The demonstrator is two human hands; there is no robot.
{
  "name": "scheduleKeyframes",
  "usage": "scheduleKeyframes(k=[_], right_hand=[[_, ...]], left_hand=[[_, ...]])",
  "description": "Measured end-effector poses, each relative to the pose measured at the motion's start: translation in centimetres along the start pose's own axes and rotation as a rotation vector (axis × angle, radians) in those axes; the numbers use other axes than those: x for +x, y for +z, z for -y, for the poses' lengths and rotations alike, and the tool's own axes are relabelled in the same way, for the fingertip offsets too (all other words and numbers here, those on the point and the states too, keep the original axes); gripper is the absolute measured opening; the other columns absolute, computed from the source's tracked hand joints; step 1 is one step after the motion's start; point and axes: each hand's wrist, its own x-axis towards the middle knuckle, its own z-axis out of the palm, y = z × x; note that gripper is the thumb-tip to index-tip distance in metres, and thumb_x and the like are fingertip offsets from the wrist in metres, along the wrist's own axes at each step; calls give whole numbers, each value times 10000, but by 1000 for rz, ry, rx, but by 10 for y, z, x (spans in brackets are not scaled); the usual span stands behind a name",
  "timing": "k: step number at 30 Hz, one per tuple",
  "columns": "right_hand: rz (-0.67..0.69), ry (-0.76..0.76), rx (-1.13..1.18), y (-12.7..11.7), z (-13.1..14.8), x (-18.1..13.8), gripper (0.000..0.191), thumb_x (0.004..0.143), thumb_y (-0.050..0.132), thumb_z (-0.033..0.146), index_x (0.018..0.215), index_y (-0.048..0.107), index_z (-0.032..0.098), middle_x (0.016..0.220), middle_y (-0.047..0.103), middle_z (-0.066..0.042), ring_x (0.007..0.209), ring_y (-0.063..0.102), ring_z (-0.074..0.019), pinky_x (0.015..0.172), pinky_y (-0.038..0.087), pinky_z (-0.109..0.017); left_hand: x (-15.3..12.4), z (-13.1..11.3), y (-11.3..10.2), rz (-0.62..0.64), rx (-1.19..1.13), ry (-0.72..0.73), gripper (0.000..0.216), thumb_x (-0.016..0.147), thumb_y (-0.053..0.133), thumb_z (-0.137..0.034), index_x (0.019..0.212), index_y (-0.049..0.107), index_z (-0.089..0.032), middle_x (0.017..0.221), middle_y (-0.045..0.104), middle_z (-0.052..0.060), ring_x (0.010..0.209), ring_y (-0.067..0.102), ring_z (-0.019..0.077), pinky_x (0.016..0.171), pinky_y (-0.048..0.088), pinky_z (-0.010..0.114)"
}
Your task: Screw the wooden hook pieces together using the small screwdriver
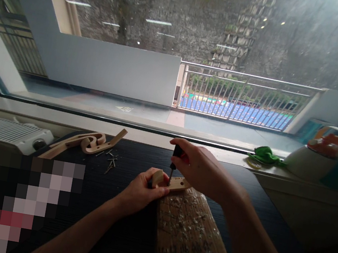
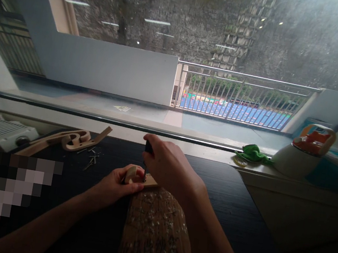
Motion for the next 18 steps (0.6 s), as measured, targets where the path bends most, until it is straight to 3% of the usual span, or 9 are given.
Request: scheduleKeyframes(k=[6,11,18], right_hand=[[45,-50,71,0,8,-2,423,832,435,202,1244,529,201,926,677,-61,735,595,-143,620,405,-248],[37,-31,37,0,6,0,376,836,436,194,1192,558,198,782,665,-43,663,570,-135,563,369,-240],[1,-13,-6,1,3,2,321,835,469,232,1134,574,185,771,658,-47,671,568,-144,567,363,-245]], left_hand=[[1,1,2,-3,-35,8,267,675,697,-323,853,584,-159,753,549,-14,673,470,112,667,388,231],[1,1,1,-1,-43,5,291,674,696,-324,892,594,-161,768,560,-11,691,487,119,677,391,235],[1,4,0,2,-23,1,273,692,686,-303,896,575,-160,789,553,-2,709,484,123,690,392,241]])
